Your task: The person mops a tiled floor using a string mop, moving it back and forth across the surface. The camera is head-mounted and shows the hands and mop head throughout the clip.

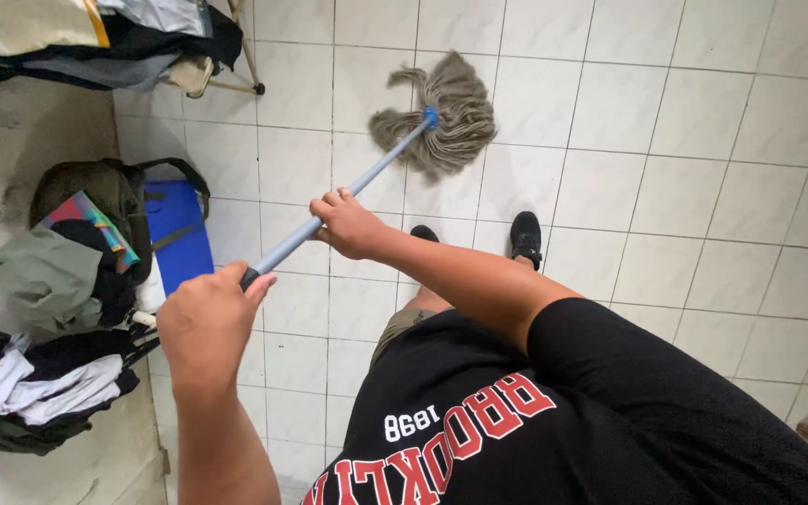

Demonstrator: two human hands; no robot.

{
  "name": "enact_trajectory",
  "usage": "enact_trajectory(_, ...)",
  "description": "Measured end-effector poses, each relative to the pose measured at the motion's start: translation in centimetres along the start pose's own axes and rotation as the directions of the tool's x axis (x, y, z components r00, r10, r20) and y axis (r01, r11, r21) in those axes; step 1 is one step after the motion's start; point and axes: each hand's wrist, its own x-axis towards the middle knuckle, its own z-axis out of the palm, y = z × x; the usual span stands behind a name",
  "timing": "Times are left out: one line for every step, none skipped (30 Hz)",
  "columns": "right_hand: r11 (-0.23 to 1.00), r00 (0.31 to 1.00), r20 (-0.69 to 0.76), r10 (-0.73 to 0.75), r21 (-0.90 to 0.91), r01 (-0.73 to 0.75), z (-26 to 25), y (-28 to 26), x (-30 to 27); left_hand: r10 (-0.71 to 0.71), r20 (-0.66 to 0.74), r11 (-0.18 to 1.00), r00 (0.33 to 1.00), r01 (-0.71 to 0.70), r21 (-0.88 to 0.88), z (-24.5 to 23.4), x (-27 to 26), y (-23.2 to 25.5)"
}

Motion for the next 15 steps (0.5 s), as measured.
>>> enact_trajectory(1.000,1.000,-0.010,-0.005,-0.022,0.005,0.1,0.2,-0.2,0.020,0.001,0.998,1.000,-0.020,-0.068,0.1,0.4,-0.4)
enact_trajectory(0.999,1.000,-0.021,-0.010,-0.045,0.009,0.1,0.3,-0.5,0.040,0.001,0.990,0.999,-0.040,-0.135,0.2,0.8,-0.7)
enact_trajectory(0.999,1.000,-0.018,-0.010,-0.043,0.009,0.9,2.3,-1.6,0.039,0.005,0.990,0.999,-0.038,-0.135,0.9,1.6,-0.1)
enact_trajectory(0.994,0.999,0.055,0.004,-0.113,0.002,1.7,4.2,-2.7,0.091,0.004,0.967,0.996,-0.087,-0.240,1.6,2.4,0.5)
enact_trajectory(0.983,0.992,0.121,0.029,-0.185,-0.006,2.4,6.3,-3.9,0.150,-0.005,0.929,0.989,-0.143,-0.342,2.4,3.3,1.1)
enact_trajectory(0.982,0.992,0.120,0.036,-0.186,-0.013,4.0,8.9,-6.1,0.157,-0.005,0.928,0.988,-0.149,-0.343,5.2,3.9,2.5)
enact_trajectory(0.963,0.999,0.054,0.002,-0.270,0.013,5.1,11.9,-8.2,0.216,0.015,0.897,0.976,-0.192,-0.398,7.7,4.7,4.2)
enact_trajectory(0.935,0.999,-0.009,-0.038,-0.353,0.033,6.2,14.8,-10.5,0.276,0.032,0.861,0.961,-0.232,-0.454,10.2,5.5,5.9)
enact_trajectory(0.934,0.999,-0.012,-0.031,-0.357,0.024,5.8,16.0,-12.4,0.284,0.029,0.858,0.958,-0.240,-0.455,11.9,5.7,7.8)
enact_trajectory(0.935,0.998,0.009,0.058,-0.352,-0.051,5.5,17.1,-14.4,0.327,0.082,0.851,0.941,-0.256,-0.459,13.5,5.7,9.7)
enact_trajectory(0.932,0.989,0.036,0.144,-0.342,-0.123,5.4,17.9,-16.8,0.365,0.141,0.846,0.920,-0.264,-0.464,15.2,5.3,11.6)
enact_trajectory(0.932,0.988,0.039,0.150,-0.339,-0.128,4.9,16.9,-18.0,0.369,0.147,0.844,0.918,-0.265,-0.466,16.1,4.5,12.4)
enact_trajectory(0.920,0.971,0.017,0.239,-0.324,-0.221,4.2,16.2,-18.7,0.394,0.167,0.846,0.904,-0.286,-0.449,17.0,4.2,13.2)
enact_trajectory(0.899,0.945,-0.005,0.327,-0.306,-0.312,3.5,15.4,-19.4,0.418,0.187,0.847,0.889,-0.307,-0.433,17.8,3.8,14.1)
enact_trajectory(0.899,0.946,-0.007,0.324,-0.309,-0.310,3.8,15.5,-18.9,0.416,0.183,0.847,0.891,-0.306,-0.433,16.8,3.5,13.3)
